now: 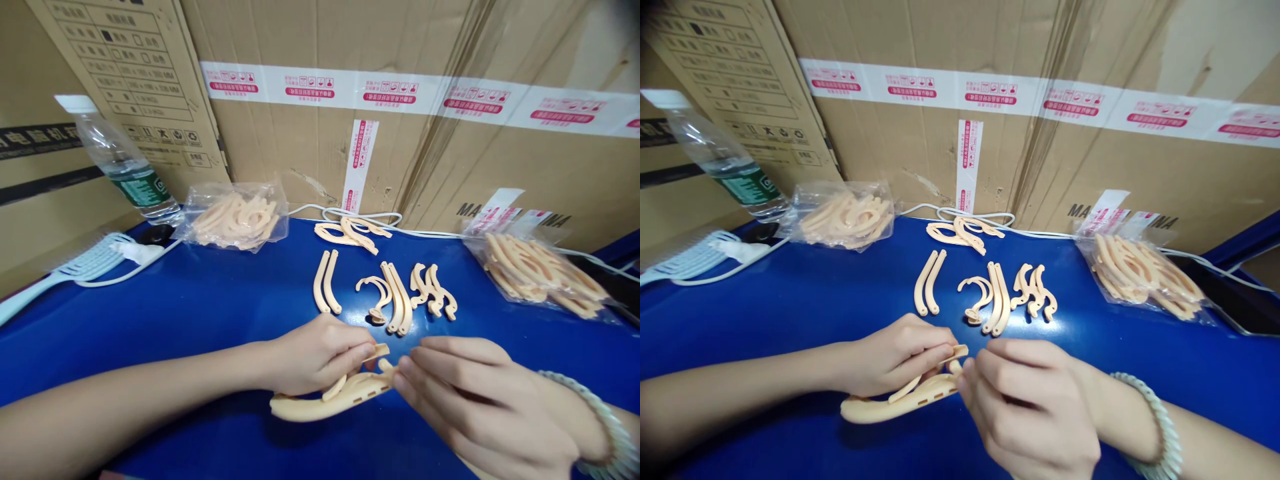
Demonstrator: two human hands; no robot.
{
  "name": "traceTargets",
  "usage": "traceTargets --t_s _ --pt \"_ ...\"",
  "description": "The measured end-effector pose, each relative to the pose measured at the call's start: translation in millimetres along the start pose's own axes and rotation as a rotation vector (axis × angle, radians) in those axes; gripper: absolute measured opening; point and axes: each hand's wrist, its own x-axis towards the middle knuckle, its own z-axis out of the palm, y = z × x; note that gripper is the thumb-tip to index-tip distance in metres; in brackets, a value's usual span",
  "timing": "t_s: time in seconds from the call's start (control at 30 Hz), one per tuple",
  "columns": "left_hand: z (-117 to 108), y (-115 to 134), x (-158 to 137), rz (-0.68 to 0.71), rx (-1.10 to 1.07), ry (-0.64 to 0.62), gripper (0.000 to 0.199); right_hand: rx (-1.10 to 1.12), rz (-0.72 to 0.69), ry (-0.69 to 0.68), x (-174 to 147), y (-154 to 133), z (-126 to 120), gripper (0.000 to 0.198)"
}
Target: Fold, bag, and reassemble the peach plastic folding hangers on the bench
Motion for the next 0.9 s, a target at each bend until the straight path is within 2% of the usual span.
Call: traceTargets --t_s 0.03,0.1,0.2,0.27,0.37,0.43,0.5,0.6,0.67,0.73,0.77,0.83,0.9 --pt "0.4 -0.9 -0.1 -0.026 -0.054 0.003 0.032 -0.015 -0.053 0.009 4.7 -2.2 -1.9 0.039" --pt "1.8 -3.9 -0.5 -0.134 -0.25 0.008 0.032 -0.058 -0.053 -0.002 18.8 -0.6 -11.5 0.036" --pt "3.6 -10.4 -0.6 -0.316 -0.685 0.055 0.033 -0.081 0.16 -0.009 40.3 17.9 -39.8 0.023" --pt "3.0 -14.2 0.8 -0.317 -0.894 0.119 0.033 -0.118 0.423 -0.106 46.6 37.5 -61.9 0.02" --pt "-0.2 -15.8 4.0 -0.294 -1.012 0.202 0.027 -0.015 0.766 -0.329 40.9 67.7 -85.4 0.021" --pt "-2.2 -14.6 5.7 -0.328 -1.055 0.252 0.022 0.061 0.923 -0.363 32.2 83.9 -90.1 0.04" --pt "-3.0 -13.3 6.4 -0.358 -1.093 0.29 0.021 0.123 1.023 -0.394 24.3 95.7 -88.0 0.059" --pt "-2.7 -13.2 5.9 -0.369 -1.132 0.327 0.023 0.148 1.092 -0.466 17.6 105.0 -83.0 0.068" --pt "-2.3 -14.1 5.3 -0.364 -1.142 0.335 0.023 0.09 1.108 -0.496 17.0 104.8 -82.9 0.066" --pt "-2.1 -14.9 5.1 -0.362 -1.152 0.343 0.023 -0.059 1.047 -0.494 20.0 97.4 -83.1 0.054" --pt "-2.0 -15.0 5.3 -0.369 -1.158 0.35 0.023 -0.155 0.967 -0.469 22.8 90.4 -81.8 0.045" --pt "-2.0 -14.4 5.8 -0.39 -1.174 0.363 0.024 -0.296 0.713 -0.39 30.1 69.9 -73.8 0.03" --pt "-1.9 -12.7 6.4 -0.411 -1.188 0.386 0.027 -0.237 0.408 -0.359 36.9 44.3 -58.2 0.027"
